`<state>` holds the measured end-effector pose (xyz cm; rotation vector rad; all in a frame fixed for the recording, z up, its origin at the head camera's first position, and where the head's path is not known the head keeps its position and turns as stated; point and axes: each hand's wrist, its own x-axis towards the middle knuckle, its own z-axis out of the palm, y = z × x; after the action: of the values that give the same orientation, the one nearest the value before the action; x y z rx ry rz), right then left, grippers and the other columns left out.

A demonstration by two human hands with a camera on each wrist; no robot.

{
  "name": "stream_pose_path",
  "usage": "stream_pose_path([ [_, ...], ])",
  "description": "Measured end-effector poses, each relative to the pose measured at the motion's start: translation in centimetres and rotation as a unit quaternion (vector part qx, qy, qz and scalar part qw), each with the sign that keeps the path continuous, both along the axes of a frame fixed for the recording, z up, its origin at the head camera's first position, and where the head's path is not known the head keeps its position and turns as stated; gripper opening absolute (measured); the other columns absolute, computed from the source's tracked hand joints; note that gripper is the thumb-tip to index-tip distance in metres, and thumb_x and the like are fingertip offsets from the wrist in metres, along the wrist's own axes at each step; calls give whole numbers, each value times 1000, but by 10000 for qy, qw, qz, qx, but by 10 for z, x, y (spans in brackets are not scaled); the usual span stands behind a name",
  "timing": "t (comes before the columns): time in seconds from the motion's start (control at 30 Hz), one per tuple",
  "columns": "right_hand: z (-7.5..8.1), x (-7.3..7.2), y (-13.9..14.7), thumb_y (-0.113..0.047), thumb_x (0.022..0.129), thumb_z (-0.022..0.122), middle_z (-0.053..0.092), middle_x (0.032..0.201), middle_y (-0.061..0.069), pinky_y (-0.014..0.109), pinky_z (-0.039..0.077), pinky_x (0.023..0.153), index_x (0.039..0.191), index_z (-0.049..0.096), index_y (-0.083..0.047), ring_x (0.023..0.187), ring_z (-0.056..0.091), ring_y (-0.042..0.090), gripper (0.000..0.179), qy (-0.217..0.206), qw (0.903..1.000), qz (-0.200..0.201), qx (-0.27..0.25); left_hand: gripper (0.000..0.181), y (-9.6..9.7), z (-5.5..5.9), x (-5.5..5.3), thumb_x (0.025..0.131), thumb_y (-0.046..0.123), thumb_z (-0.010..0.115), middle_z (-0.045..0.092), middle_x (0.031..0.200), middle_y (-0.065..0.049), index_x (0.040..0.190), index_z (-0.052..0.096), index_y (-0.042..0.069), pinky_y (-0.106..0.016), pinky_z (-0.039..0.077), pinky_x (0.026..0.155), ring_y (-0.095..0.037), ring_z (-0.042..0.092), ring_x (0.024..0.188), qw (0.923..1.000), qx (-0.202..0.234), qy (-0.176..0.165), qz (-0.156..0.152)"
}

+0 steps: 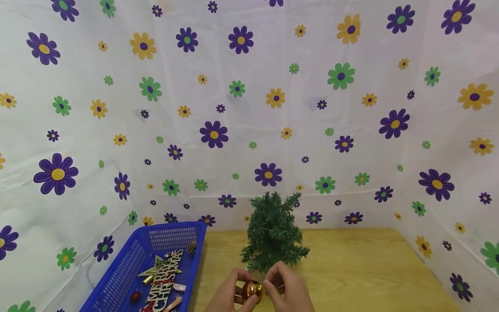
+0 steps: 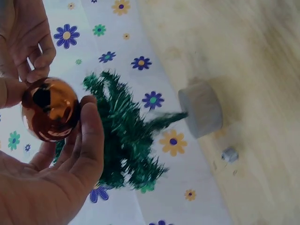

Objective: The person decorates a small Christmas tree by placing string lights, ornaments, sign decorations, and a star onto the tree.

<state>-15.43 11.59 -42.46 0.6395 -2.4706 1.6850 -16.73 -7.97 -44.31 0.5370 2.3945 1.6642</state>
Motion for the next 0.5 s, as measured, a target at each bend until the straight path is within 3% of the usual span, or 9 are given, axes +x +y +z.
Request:
stream_pose_path([
  [0.07,-2,1,1,-22,93,58,61,80,3,23,53,57,93,52,-7,68,60,3,17,292,9994,116,127,38,2,-6,-2,87,29,65,55,110,-7,116,47,11,-26,52,64,-12,61,79,9995,4,-265,-184],
  [0.17,-6,1,2,-19,93,58,60,77,0,22,52,56,91,53,-8,68,59,1,12,684,9963,320,418,38,3,-15,-3,89,27,63,55,115,-10,119,48,10,-30,52,68,-19,61,90,9975,-77,-339,-616],
  [0.3,-13,0,4,-16,92,59,60,78,-4,20,51,56,92,55,-11,68,57,-4,7,954,9906,508,834,39,8,-25,-3,92,30,59,56,121,-11,123,51,9,-37,52,85,-31,57,110,9923,222,-633,-1042],
  [0.43,-17,1,8,-18,93,58,61,80,-5,20,51,56,93,55,-12,69,58,-4,7,752,9908,637,931,33,16,-29,0,92,34,59,61,113,-4,112,59,8,-41,52,87,-27,60,107,9890,624,-1020,-875],
  [0.5,-17,2,11,-20,93,58,61,79,-5,20,51,56,92,54,-12,68,58,-4,8,631,9915,628,950,29,19,-30,1,92,32,58,64,106,-3,106,61,6,-37,53,84,-20,63,99,9911,632,-869,-789],
])
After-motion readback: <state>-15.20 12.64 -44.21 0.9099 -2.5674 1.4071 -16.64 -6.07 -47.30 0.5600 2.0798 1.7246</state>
